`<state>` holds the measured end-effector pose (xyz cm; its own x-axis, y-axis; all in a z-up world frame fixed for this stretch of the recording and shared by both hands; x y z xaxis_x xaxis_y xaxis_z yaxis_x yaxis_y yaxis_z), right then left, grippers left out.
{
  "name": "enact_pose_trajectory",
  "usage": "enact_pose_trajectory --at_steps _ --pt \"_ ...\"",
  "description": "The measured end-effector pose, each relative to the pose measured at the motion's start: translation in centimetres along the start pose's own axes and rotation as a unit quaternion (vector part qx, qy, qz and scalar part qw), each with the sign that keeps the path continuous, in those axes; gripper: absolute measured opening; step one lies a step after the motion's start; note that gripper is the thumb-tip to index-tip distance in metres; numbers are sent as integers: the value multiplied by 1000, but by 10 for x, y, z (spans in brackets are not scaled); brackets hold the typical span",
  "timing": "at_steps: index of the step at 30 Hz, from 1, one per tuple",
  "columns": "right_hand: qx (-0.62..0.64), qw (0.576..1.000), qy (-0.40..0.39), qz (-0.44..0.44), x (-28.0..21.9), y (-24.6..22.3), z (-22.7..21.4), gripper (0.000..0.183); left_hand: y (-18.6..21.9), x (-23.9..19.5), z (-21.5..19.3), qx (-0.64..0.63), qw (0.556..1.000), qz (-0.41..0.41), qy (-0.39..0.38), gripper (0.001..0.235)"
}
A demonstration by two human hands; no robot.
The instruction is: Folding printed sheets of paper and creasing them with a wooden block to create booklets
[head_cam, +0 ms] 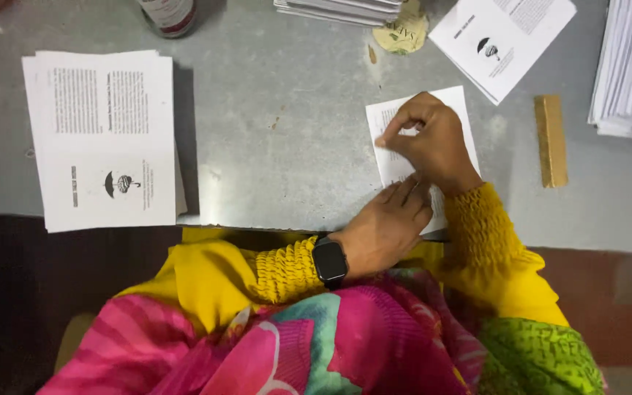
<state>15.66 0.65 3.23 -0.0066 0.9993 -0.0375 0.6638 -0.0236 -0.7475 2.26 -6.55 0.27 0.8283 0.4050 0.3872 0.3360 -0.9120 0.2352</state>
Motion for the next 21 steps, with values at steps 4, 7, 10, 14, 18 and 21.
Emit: enact_pose_trajectory --at_steps 4,7,10,14,18,21 --pt "-12 1000 -3 -17 -8 2 1 14 -3 3 3 -5 998 20 -57 54" --pt "-18 1000 -6 -24 -2 6 5 15 -18 0 12 -70 996 9 -47 54" --pt "-28 999 5 -31 -2 17 6 15 -45 -12 33 -150 984 87 46 25" --pt "-28 999 0 -43 -4 21 6 16 -90 -4 4 -84 989 -77 93 16" --pt "-23 997 -43 -56 -7 9 -1 15 -99 -6 10 -52 991 -42 115 13" --pt "-60 994 -74 -53 -26 1 0 16 -101 -6 3 -36 993 -30 103 14"
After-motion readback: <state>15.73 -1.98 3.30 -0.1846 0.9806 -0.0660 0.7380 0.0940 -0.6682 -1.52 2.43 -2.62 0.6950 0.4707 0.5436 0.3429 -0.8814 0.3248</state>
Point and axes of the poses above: each hand's wrist, its own x-axis towards the middle knuckle, its own z-axis out of the palm, y = z × x, the point moved 1 cm from there along x, towards the middle knuckle, and after that the axes turned 4 degrees about -y, right-handed, at the moved point
